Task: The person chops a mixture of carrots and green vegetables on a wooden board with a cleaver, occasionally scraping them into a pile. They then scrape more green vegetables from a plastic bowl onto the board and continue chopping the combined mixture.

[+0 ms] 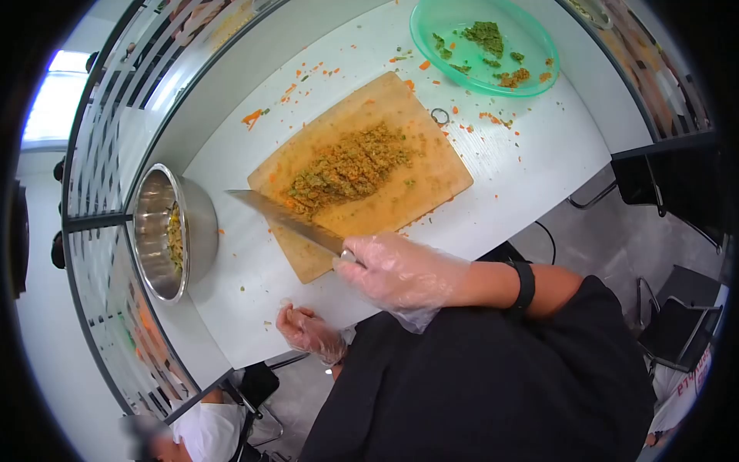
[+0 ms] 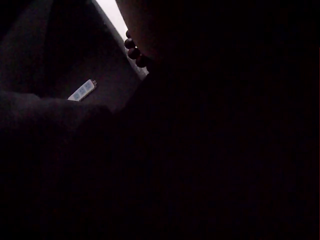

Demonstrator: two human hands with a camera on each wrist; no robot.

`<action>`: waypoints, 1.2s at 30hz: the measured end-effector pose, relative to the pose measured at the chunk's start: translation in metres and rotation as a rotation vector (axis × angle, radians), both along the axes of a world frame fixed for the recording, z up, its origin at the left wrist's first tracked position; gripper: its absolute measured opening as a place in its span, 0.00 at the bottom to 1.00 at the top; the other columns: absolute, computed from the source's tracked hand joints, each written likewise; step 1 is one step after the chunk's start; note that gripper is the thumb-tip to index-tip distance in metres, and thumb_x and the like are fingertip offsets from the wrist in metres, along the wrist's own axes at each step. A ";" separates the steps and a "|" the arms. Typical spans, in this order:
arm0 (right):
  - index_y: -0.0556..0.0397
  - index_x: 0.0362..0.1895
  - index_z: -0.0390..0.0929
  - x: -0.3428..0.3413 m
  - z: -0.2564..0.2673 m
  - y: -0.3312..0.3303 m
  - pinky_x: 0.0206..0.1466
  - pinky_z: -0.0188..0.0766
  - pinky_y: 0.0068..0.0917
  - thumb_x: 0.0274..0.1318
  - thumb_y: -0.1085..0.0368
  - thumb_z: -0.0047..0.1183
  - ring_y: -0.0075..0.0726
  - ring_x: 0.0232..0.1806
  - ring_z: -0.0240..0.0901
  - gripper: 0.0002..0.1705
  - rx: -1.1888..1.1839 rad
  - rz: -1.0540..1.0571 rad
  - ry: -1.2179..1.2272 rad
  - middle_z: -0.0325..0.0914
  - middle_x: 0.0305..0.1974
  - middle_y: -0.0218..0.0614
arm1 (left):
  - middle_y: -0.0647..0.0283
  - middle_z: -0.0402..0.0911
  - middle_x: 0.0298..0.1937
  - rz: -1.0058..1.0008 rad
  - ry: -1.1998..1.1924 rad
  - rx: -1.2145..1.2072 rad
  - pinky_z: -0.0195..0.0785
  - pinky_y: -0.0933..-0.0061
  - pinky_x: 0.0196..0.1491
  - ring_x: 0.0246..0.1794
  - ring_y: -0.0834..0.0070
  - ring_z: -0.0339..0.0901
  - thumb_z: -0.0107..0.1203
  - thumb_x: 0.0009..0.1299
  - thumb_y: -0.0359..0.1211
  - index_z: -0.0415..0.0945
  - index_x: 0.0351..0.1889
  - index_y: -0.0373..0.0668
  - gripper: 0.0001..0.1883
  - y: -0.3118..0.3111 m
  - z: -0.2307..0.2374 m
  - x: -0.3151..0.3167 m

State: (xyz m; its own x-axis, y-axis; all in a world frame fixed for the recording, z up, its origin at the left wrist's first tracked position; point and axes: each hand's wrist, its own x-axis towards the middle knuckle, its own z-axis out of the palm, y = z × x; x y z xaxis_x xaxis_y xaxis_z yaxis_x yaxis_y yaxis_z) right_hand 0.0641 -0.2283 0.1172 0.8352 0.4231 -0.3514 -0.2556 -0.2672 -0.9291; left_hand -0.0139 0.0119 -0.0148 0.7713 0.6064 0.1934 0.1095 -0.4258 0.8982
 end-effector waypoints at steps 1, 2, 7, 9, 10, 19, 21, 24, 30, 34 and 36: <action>0.61 0.35 0.71 0.000 -0.009 0.002 0.32 0.67 0.41 0.69 0.56 0.48 0.47 0.26 0.71 0.18 -0.008 -0.007 -0.022 0.73 0.24 0.50 | 0.64 0.71 0.28 0.001 0.014 0.032 0.65 0.73 0.32 0.27 0.76 0.68 0.43 0.79 0.32 0.71 0.51 0.38 0.10 0.001 -0.001 0.000; 0.61 0.36 0.71 0.000 -0.014 0.003 0.33 0.68 0.40 0.69 0.56 0.48 0.47 0.26 0.72 0.18 -0.015 -0.016 -0.044 0.73 0.25 0.49 | 0.64 0.71 0.28 0.001 0.027 0.064 0.65 0.73 0.32 0.27 0.76 0.68 0.43 0.79 0.32 0.71 0.51 0.38 0.10 0.002 -0.001 0.001; 0.60 0.37 0.72 0.000 -0.011 0.005 0.34 0.68 0.42 0.69 0.56 0.48 0.50 0.29 0.73 0.17 0.039 0.012 0.025 0.75 0.26 0.51 | 0.64 0.71 0.28 -0.008 0.000 0.058 0.65 0.74 0.32 0.27 0.76 0.68 0.44 0.79 0.33 0.71 0.51 0.39 0.10 0.001 0.000 0.000; 0.60 0.37 0.72 0.001 -0.011 0.004 0.35 0.68 0.42 0.69 0.55 0.48 0.52 0.29 0.74 0.18 0.034 0.007 0.022 0.75 0.27 0.51 | 0.65 0.70 0.28 -0.005 -0.017 0.037 0.63 0.75 0.31 0.27 0.77 0.67 0.43 0.79 0.33 0.71 0.50 0.39 0.10 0.000 -0.001 0.002; 0.60 0.37 0.72 -0.001 -0.009 0.004 0.35 0.69 0.42 0.69 0.55 0.48 0.53 0.30 0.74 0.18 0.033 0.008 -0.022 0.75 0.27 0.52 | 0.66 0.69 0.27 0.011 -0.028 0.011 0.62 0.76 0.29 0.26 0.78 0.66 0.42 0.79 0.33 0.71 0.50 0.39 0.10 -0.002 -0.002 0.004; 0.60 0.38 0.72 -0.002 -0.015 -0.004 0.33 0.67 0.41 0.70 0.55 0.48 0.44 0.27 0.71 0.18 -0.045 -0.105 -0.063 0.72 0.25 0.48 | 0.67 0.68 0.26 0.006 -0.023 0.094 0.60 0.76 0.28 0.26 0.80 0.64 0.41 0.80 0.33 0.71 0.50 0.38 0.11 -0.006 0.004 0.004; 0.60 0.38 0.72 -0.002 -0.014 -0.006 0.33 0.67 0.41 0.70 0.55 0.48 0.43 0.26 0.71 0.18 -0.058 -0.144 -0.054 0.71 0.24 0.47 | 0.66 0.69 0.27 0.003 -0.015 0.080 0.62 0.75 0.29 0.26 0.79 0.66 0.40 0.79 0.31 0.72 0.50 0.38 0.10 -0.003 0.002 0.005; 0.61 0.36 0.71 -0.003 -0.001 -0.009 0.34 0.67 0.43 0.70 0.53 0.47 0.52 0.28 0.71 0.20 -0.073 -0.155 0.040 0.73 0.26 0.51 | 0.64 0.72 0.28 0.036 0.019 0.051 0.65 0.73 0.30 0.25 0.77 0.69 0.40 0.77 0.25 0.73 0.48 0.39 0.10 0.001 -0.003 0.000; 0.61 0.35 0.70 -0.004 -0.008 -0.017 0.33 0.66 0.43 0.70 0.54 0.47 0.51 0.25 0.67 0.20 -0.104 -0.165 -0.059 0.70 0.24 0.52 | 0.64 0.73 0.26 0.047 0.025 0.053 0.67 0.74 0.30 0.24 0.77 0.70 0.42 0.74 0.23 0.73 0.48 0.41 0.10 0.005 -0.008 -0.004; 0.61 0.35 0.69 -0.008 -0.003 -0.028 0.32 0.65 0.41 0.70 0.55 0.46 0.45 0.24 0.65 0.19 -0.122 -0.176 0.045 0.68 0.23 0.49 | 0.63 0.73 0.26 0.021 0.025 0.051 0.68 0.74 0.30 0.24 0.76 0.71 0.42 0.73 0.21 0.73 0.48 0.40 0.11 0.002 -0.003 0.001; 0.60 0.36 0.69 -0.012 0.004 -0.030 0.32 0.64 0.39 0.70 0.56 0.46 0.40 0.24 0.63 0.18 -0.056 -0.195 0.084 0.66 0.21 0.45 | 0.63 0.74 0.27 0.021 0.028 0.043 0.68 0.73 0.30 0.24 0.76 0.71 0.42 0.72 0.20 0.73 0.48 0.40 0.12 0.003 -0.003 -0.002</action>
